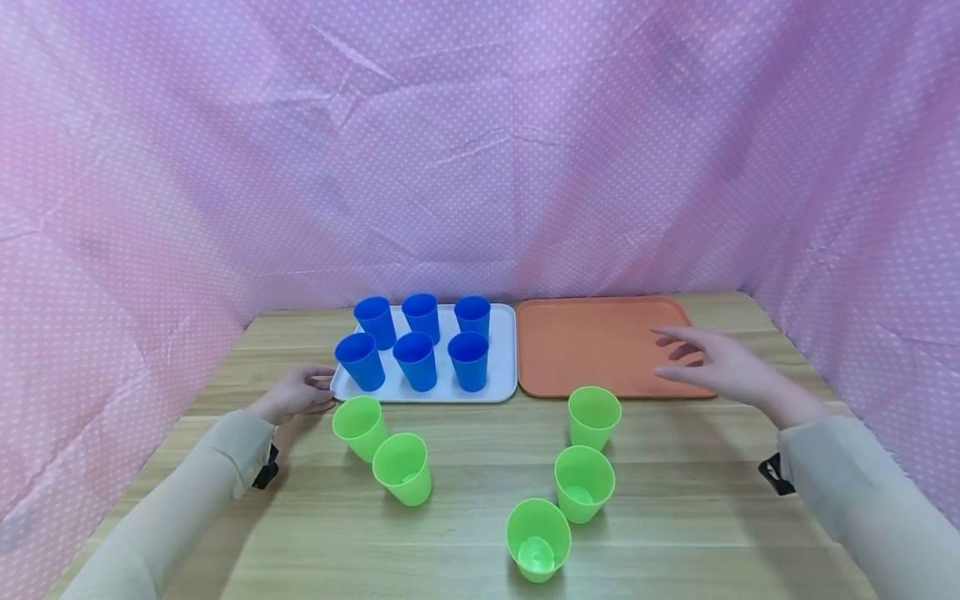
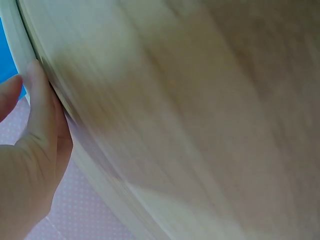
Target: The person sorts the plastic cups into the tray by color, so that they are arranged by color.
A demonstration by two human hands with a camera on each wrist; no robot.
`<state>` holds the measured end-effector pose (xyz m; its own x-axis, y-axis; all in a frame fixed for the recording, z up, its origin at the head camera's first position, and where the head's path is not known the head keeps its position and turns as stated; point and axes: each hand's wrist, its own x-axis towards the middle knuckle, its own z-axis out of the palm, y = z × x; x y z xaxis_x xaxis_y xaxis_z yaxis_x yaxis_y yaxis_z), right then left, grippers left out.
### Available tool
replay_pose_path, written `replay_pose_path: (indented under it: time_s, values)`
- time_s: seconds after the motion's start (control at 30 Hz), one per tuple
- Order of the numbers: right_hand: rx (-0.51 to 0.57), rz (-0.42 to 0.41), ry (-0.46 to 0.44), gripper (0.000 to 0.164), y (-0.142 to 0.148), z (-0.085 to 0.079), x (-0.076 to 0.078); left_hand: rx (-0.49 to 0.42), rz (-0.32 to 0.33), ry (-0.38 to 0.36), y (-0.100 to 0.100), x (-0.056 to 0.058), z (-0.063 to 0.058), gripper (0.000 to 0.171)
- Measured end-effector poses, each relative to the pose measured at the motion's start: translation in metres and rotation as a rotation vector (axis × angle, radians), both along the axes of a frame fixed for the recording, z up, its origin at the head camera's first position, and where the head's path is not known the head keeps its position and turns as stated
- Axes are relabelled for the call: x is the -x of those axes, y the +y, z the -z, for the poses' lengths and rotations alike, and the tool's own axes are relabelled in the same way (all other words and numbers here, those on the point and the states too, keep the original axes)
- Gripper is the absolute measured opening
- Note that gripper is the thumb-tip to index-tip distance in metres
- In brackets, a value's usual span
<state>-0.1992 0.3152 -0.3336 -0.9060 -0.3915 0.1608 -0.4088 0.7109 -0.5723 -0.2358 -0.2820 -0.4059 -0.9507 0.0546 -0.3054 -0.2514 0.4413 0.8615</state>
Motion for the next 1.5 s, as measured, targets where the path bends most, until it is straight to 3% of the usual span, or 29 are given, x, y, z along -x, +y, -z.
replay_pose_path:
  time_s: [0.17, 0.33, 0.77, 1.0, 1.27, 1.5]
  values:
    - [-0.003, -0.141, 0.13, 0.057, -0.032, -0.007, -0.008, -0.021, -0.013, -0.027, -0.003, 0.009, 0.001, 0.057]
    - [-0.054, -0.216, 0.166, 0.063, -0.058, -0.012, -0.014, -0.065, -0.031, -0.049, -0.006, 0.019, 0.002, 0.056]
    - [-0.181, -0.297, 0.247, 0.066, -0.094, -0.005, -0.02, -0.084, -0.032, -0.082, -0.009, 0.029, -0.001, 0.056]
    - [-0.201, -0.296, 0.188, 0.066, -0.101, 0.0, -0.02, -0.066, -0.048, -0.089, -0.01, 0.034, -0.001, 0.055]
    - [-0.256, -0.32, 0.292, 0.066, -0.103, 0.007, -0.02, -0.055, -0.065, -0.081, -0.006, 0.029, -0.001, 0.053]
    - [-0.283, -0.321, 0.313, 0.063, -0.1, 0.009, -0.021, -0.06, -0.081, -0.089, -0.004, 0.024, -0.001, 0.053]
